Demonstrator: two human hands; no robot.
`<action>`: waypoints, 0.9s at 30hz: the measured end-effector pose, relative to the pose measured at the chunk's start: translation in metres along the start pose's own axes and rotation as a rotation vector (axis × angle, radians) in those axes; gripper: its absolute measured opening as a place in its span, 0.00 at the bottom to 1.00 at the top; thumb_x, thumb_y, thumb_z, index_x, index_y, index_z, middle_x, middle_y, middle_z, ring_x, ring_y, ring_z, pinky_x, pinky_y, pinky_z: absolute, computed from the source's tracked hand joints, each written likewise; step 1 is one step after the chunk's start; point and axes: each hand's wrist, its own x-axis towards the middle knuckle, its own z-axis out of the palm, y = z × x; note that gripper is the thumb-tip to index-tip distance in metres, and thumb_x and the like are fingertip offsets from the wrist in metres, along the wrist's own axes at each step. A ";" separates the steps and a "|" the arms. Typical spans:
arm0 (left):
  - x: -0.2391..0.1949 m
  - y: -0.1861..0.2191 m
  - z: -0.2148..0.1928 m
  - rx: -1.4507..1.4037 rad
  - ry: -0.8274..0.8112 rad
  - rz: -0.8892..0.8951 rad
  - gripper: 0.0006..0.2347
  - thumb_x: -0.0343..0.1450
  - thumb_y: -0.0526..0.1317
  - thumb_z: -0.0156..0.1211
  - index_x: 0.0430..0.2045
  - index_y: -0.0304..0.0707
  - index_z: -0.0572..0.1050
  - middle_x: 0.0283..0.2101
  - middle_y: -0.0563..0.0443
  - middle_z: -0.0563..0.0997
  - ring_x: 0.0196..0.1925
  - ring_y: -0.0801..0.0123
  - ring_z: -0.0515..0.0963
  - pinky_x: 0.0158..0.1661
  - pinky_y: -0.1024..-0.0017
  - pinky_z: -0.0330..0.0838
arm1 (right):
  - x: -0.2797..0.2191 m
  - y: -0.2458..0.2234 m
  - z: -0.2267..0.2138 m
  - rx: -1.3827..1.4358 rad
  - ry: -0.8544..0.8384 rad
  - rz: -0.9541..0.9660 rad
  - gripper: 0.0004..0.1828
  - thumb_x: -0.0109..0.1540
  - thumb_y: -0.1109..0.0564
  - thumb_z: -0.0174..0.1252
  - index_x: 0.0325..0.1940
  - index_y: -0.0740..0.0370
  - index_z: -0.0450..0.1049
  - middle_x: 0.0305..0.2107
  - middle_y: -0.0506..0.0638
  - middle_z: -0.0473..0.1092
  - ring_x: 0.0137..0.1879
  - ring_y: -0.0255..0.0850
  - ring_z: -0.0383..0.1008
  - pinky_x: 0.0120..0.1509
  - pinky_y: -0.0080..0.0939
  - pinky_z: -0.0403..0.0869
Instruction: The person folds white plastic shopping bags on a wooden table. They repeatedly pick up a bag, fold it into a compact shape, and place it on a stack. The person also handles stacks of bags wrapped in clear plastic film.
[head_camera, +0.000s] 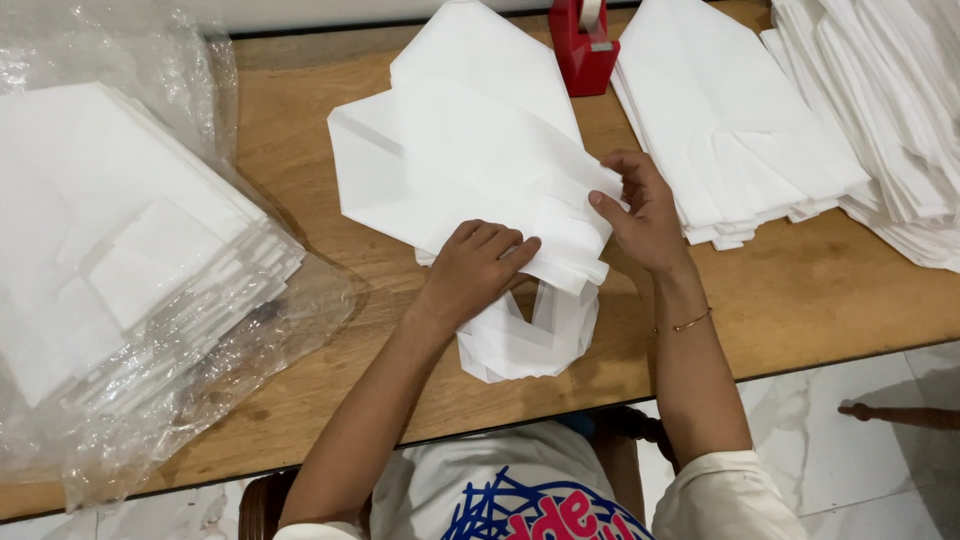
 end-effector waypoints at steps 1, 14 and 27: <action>0.001 0.001 -0.004 0.001 0.000 0.000 0.14 0.62 0.44 0.56 0.40 0.48 0.68 0.35 0.53 0.72 0.44 0.65 0.71 0.47 0.63 0.62 | -0.002 -0.001 0.001 0.001 0.000 -0.001 0.18 0.55 0.62 0.54 0.48 0.61 0.60 0.39 0.52 0.61 0.44 0.38 0.60 0.50 0.41 0.63; 0.053 -0.004 -0.037 0.261 0.317 0.123 0.24 0.60 0.52 0.56 0.49 0.50 0.62 0.50 0.47 0.66 0.56 0.56 0.60 0.51 0.52 0.55 | -0.015 0.000 0.005 0.154 -0.100 -0.141 0.08 0.55 0.64 0.52 0.38 0.67 0.64 0.37 0.59 0.67 0.46 0.44 0.66 0.49 0.45 0.65; 0.069 -0.016 -0.013 0.260 0.222 0.136 0.12 0.61 0.52 0.53 0.23 0.44 0.69 0.27 0.53 0.72 0.40 0.64 0.72 0.50 0.50 0.53 | -0.016 -0.014 0.021 -0.247 0.032 -0.324 0.08 0.55 0.64 0.55 0.38 0.67 0.68 0.30 0.60 0.69 0.38 0.51 0.71 0.42 0.48 0.68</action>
